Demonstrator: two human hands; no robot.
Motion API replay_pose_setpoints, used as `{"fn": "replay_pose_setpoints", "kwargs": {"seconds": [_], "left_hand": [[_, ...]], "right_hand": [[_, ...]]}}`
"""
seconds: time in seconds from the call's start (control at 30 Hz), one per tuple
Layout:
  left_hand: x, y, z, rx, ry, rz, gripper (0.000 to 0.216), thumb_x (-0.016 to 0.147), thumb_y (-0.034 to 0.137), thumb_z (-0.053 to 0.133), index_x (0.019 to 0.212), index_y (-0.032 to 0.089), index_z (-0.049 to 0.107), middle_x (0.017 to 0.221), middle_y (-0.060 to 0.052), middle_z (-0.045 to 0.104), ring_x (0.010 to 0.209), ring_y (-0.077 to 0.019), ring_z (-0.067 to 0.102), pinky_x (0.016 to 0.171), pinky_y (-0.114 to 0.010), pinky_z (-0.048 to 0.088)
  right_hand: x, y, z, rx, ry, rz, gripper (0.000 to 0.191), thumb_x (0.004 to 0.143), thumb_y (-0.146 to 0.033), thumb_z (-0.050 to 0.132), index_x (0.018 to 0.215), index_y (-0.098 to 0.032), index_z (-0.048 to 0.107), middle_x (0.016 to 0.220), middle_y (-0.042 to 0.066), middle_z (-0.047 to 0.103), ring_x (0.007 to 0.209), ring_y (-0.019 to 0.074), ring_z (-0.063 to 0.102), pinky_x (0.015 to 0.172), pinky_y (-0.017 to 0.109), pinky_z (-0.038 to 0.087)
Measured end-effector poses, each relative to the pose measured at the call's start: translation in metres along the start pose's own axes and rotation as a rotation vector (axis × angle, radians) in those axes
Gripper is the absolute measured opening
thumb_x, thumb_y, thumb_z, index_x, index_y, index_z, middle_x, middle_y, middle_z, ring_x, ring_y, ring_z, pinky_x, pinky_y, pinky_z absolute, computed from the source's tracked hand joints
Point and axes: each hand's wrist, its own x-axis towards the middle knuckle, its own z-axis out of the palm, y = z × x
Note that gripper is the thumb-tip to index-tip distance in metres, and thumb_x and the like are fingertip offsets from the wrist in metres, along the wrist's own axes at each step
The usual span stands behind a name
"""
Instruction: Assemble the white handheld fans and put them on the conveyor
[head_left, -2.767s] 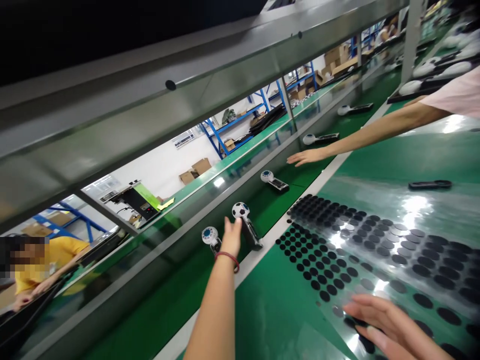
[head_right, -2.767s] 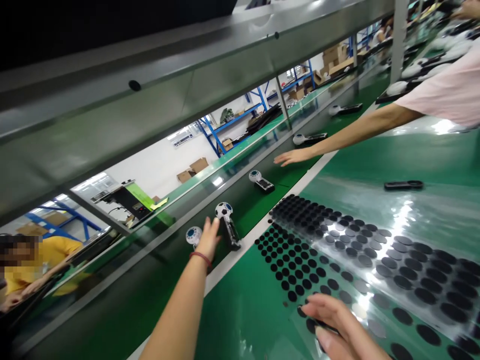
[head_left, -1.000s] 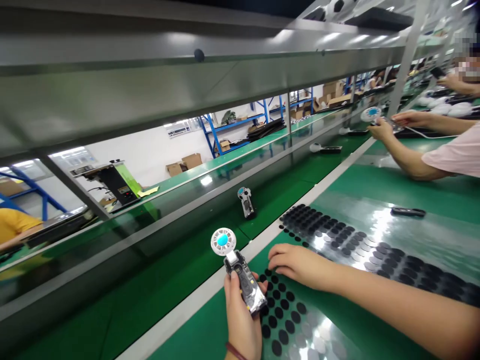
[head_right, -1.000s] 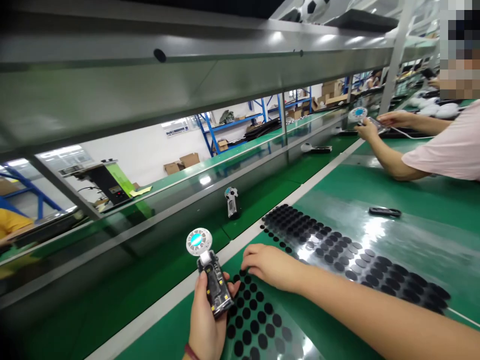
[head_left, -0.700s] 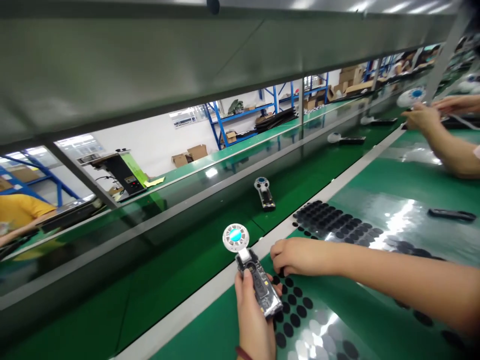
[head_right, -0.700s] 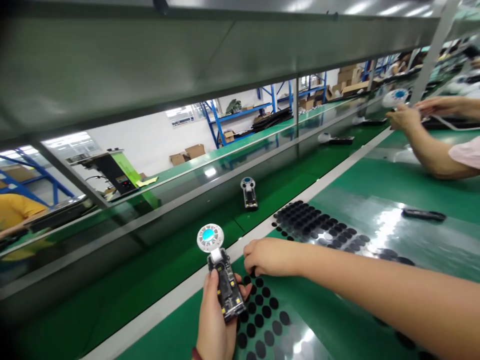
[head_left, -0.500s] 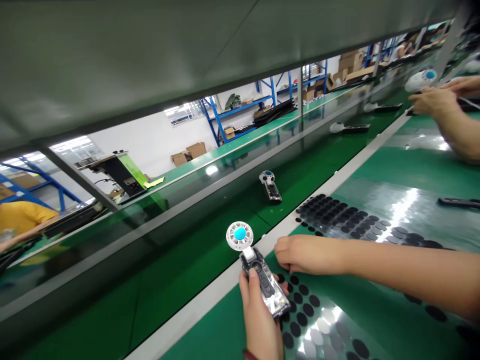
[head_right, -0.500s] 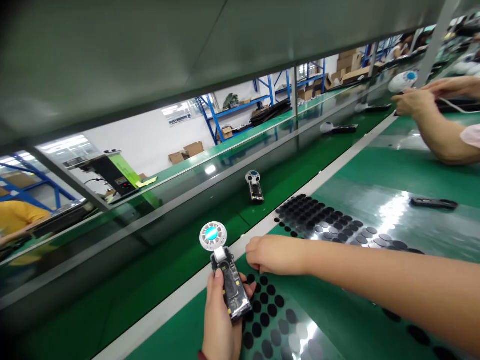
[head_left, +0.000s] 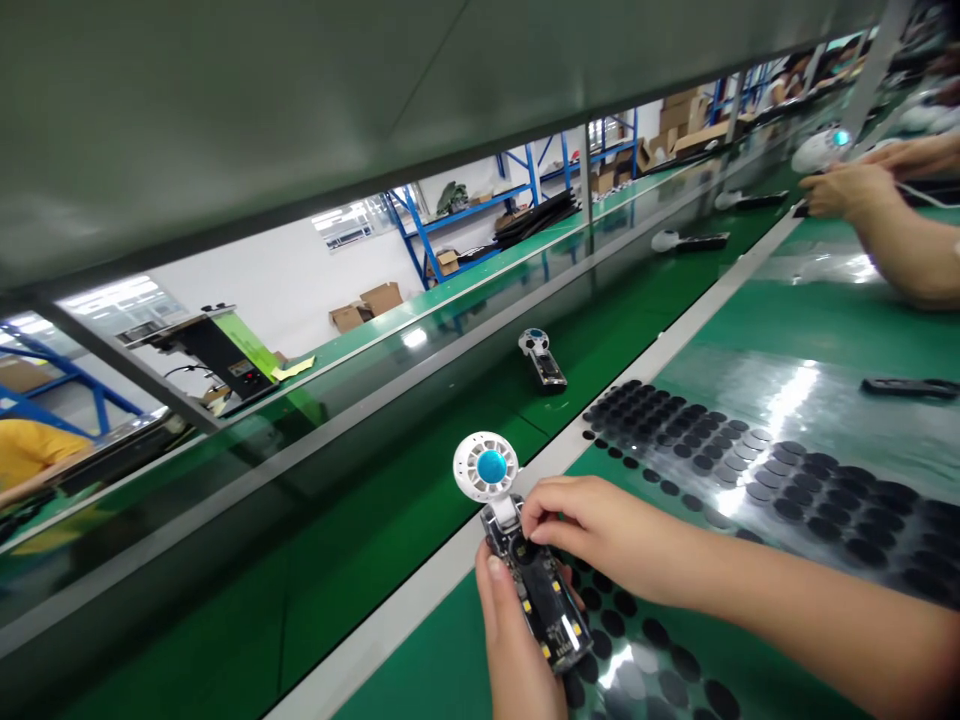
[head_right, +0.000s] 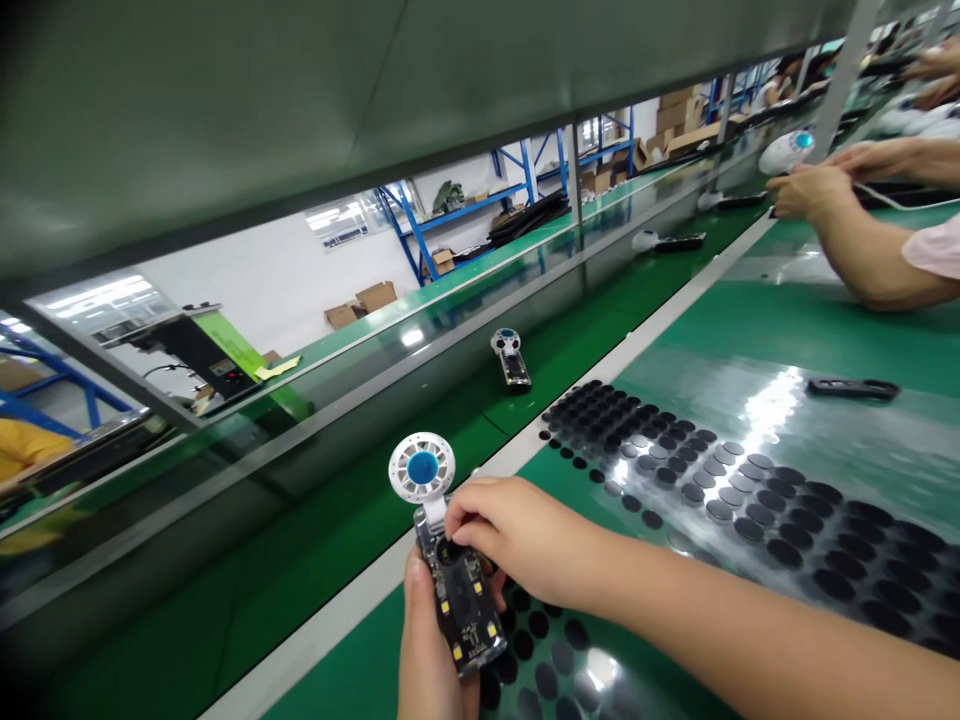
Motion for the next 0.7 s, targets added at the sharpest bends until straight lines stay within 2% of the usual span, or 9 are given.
{"fn": "replay_pose_setpoints", "kwargs": {"seconds": [0.23, 0.37, 0.53, 0.7], "left_hand": [[0.0022, -0.0057, -0.0052, 0.051, 0.053, -0.058, 0.069, 0.071, 0.067, 0.043, 0.13, 0.031, 0.035, 0.096, -0.008, 0.064, 0.072, -0.0267, 0.062, 0.064, -0.037, 0.05], [0.0017, -0.0056, -0.0063, 0.096, 0.059, -0.074, 0.07, 0.072, 0.065, 0.043, 0.132, 0.031, 0.032, 0.089, -0.007, 0.066, 0.066, -0.0268, 0.062, 0.064, -0.039, 0.05], [-0.0006, -0.0038, -0.0033, 0.107, 0.058, -0.081, 0.071, 0.073, 0.065, 0.041, 0.134, 0.03, 0.03, 0.077, -0.006, 0.067, 0.07, -0.0289, 0.063, 0.063, -0.038, 0.05], [-0.0042, 0.0014, 0.0019, 0.107, 0.054, -0.073, 0.072, 0.074, 0.064, 0.04, 0.135, 0.027, 0.028, 0.075, -0.006, 0.067, 0.068, -0.0284, 0.063, 0.062, -0.037, 0.05]], "right_hand": [[0.0012, 0.0026, 0.0011, -0.131, 0.029, -0.056, 0.018, 0.082, -0.011, 0.046, 0.076, -0.022, 0.059, 0.082, -0.001, 0.056, 0.081, 0.0143, 0.054, 0.071, 0.024, 0.042], [0.0017, -0.0002, -0.0014, -0.182, -0.007, -0.084, 0.017, 0.082, -0.01, 0.049, 0.074, -0.02, 0.059, 0.08, -0.001, 0.055, 0.082, 0.0147, 0.052, 0.071, 0.024, 0.041], [0.0031, -0.0002, -0.0034, -0.231, -0.05, -0.125, 0.017, 0.084, -0.01, 0.049, 0.076, -0.021, 0.06, 0.079, -0.001, 0.056, 0.086, 0.0161, 0.051, 0.072, 0.025, 0.041], [0.0039, -0.0014, -0.0032, -0.257, -0.047, -0.134, 0.016, 0.084, -0.01, 0.05, 0.076, -0.02, 0.06, 0.079, 0.0, 0.058, 0.087, 0.0167, 0.052, 0.072, 0.025, 0.042]]}}
